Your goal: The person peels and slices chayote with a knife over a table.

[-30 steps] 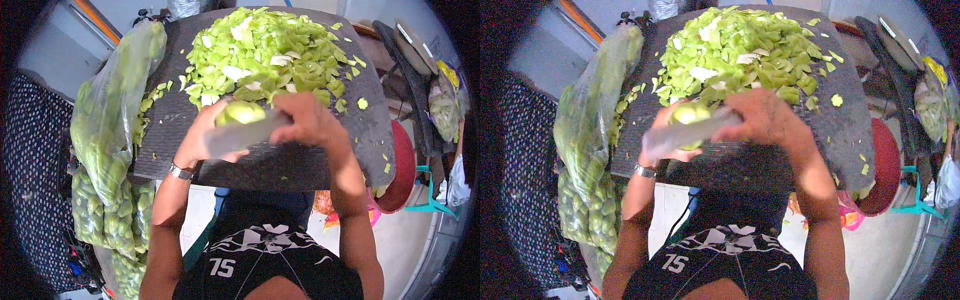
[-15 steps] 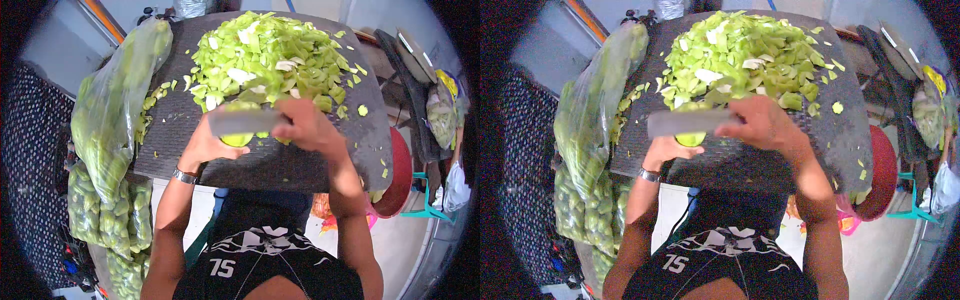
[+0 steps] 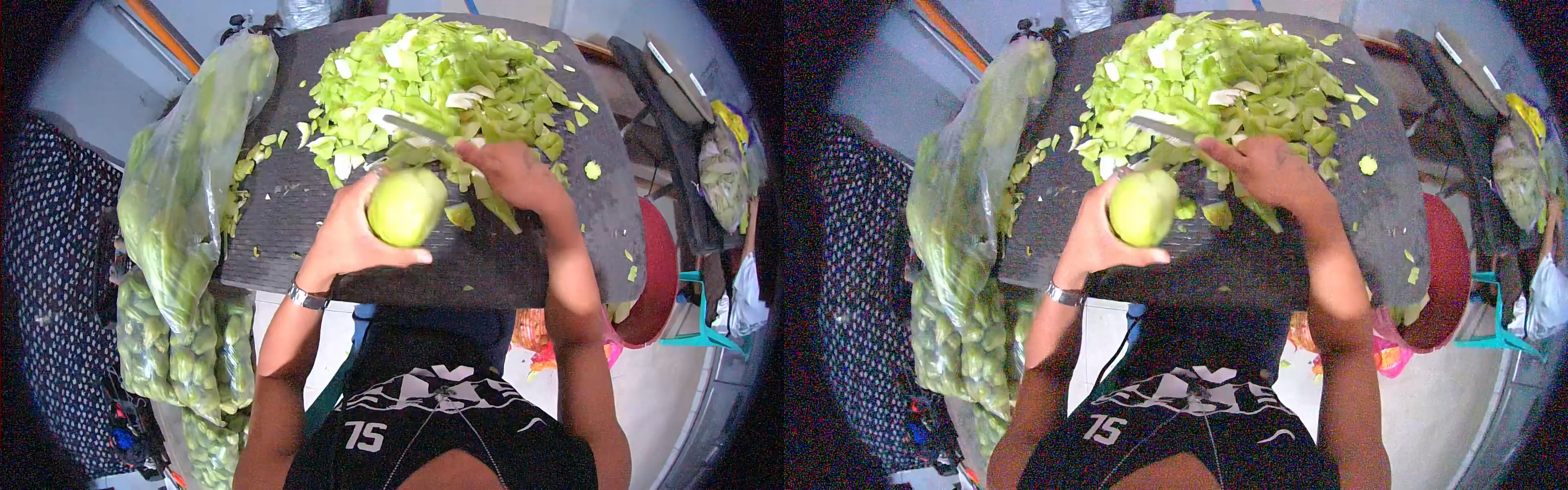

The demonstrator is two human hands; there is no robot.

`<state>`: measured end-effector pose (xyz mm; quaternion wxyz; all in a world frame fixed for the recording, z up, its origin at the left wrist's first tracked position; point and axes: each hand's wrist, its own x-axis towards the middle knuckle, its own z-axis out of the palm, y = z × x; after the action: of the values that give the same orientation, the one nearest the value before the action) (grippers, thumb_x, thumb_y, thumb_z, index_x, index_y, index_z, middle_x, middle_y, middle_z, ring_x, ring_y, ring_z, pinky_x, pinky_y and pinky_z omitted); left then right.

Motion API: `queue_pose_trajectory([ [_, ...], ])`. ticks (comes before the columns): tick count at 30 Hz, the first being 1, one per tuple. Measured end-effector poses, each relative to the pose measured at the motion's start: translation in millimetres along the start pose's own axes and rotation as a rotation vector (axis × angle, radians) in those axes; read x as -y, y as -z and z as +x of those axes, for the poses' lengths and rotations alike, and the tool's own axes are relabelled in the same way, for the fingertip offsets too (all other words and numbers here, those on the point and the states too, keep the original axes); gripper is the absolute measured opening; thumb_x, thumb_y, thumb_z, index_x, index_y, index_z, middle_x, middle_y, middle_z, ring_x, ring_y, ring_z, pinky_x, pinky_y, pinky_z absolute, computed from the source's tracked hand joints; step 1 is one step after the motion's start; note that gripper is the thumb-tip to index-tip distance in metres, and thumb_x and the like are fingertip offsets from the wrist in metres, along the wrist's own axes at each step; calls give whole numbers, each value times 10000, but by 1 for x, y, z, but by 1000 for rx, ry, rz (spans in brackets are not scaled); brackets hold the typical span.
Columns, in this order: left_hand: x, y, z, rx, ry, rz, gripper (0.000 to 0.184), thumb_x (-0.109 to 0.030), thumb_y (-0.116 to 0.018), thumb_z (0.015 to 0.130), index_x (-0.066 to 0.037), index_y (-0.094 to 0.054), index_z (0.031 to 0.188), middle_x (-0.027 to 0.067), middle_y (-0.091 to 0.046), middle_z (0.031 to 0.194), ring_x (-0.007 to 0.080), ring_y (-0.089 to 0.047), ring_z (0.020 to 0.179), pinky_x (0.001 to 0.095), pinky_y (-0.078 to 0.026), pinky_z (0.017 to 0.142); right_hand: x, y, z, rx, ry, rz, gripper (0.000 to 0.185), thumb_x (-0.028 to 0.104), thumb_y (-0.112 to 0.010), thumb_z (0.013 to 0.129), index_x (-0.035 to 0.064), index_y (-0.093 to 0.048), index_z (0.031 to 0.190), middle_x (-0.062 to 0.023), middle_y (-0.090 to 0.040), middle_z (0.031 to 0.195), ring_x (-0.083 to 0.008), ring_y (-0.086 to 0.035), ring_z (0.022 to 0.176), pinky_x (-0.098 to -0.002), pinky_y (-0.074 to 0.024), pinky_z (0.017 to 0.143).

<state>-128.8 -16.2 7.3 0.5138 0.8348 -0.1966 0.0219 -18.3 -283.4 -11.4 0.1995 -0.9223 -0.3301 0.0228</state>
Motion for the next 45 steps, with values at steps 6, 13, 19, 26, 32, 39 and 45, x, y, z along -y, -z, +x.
queue_pose_trajectory([
  [6, 14, -3, -8, -145, 170, -1164, 645, -242, -736, 894, -19, -446, 1426, 226, -637, 1246, 328, -712, 949, 433, -618, 821, -20, 4, -2, -167, -87, 32, 360, 339, -405, 1101, 197, -575, 1384, -238, -634, 818, -417, -643, 751, -492, -499, 687],
  [13, 41, -3, -6, -278, 184, -1380, 611, -166, -704, 831, 30, -499, 1372, 203, -621, 1237, 329, -659, 1055, 454, -594, 842, 5, 20, 2, -150, -434, 221, 774, 668, -402, 1003, -24, -737, 917, -308, -677, 890, -488, -658, 883, -549, -492, 821],
  [19, 16, -10, 3, -285, 220, -1081, 594, -46, -667, 866, 14, -452, 1417, 194, -607, 1279, 351, -631, 1125, 478, -582, 873, 0, 16, 5, -336, -592, 234, 748, 617, -387, 1029, -36, -730, 906, -307, -691, 934, -494, -665, 927, -542, -497, 845],
  [26, 9, -34, 15, -380, 277, -618, 680, 42, -820, 758, -2, -521, 1367, 94, -642, 1279, 202, -623, 1169, 334, -480, 1018, 15, 22, 4, -221, -376, 317, 770, 686, -477, 971, -42, -709, 871, -286, -680, 838, -452, -678, 822, -502, -517, 757],
  [32, 25, -37, 17, -339, 259, -514, 733, -79, -851, 780, 1, -444, 1385, 117, -626, 1274, 213, -624, 1162, 356, -533, 953, 74, -1, -8, -142, 15, 263, 733, 707, -693, 815, -19, -652, 724, -257, -668, 742, -420, -695, 742, -493, -539, 680],
  [39, 30, -49, 14, -372, 55, -325, 802, -237, -862, 777, 1, -357, 1353, 118, -623, 1180, 207, -634, 1111, 357, -545, 921, 75, -18, -6, -199, 154, 123, 748, 751, -718, 737, 5, -671, 782, -223, -704, 777, -395, -716, 772, -493, -566, 722],
  [45, 2, -39, 3, -329, 302, -229, 747, -31, -780, 730, 20, -368, 1350, 103, -625, 1171, 182, -628, 1062, 329, -533, 865, 57, -7, 2, -142, 31, 102, 831, 815, -681, 702, -4, -690, 840, -236, -712, 825, -411, -716, 806, -497, -562, 761],
])
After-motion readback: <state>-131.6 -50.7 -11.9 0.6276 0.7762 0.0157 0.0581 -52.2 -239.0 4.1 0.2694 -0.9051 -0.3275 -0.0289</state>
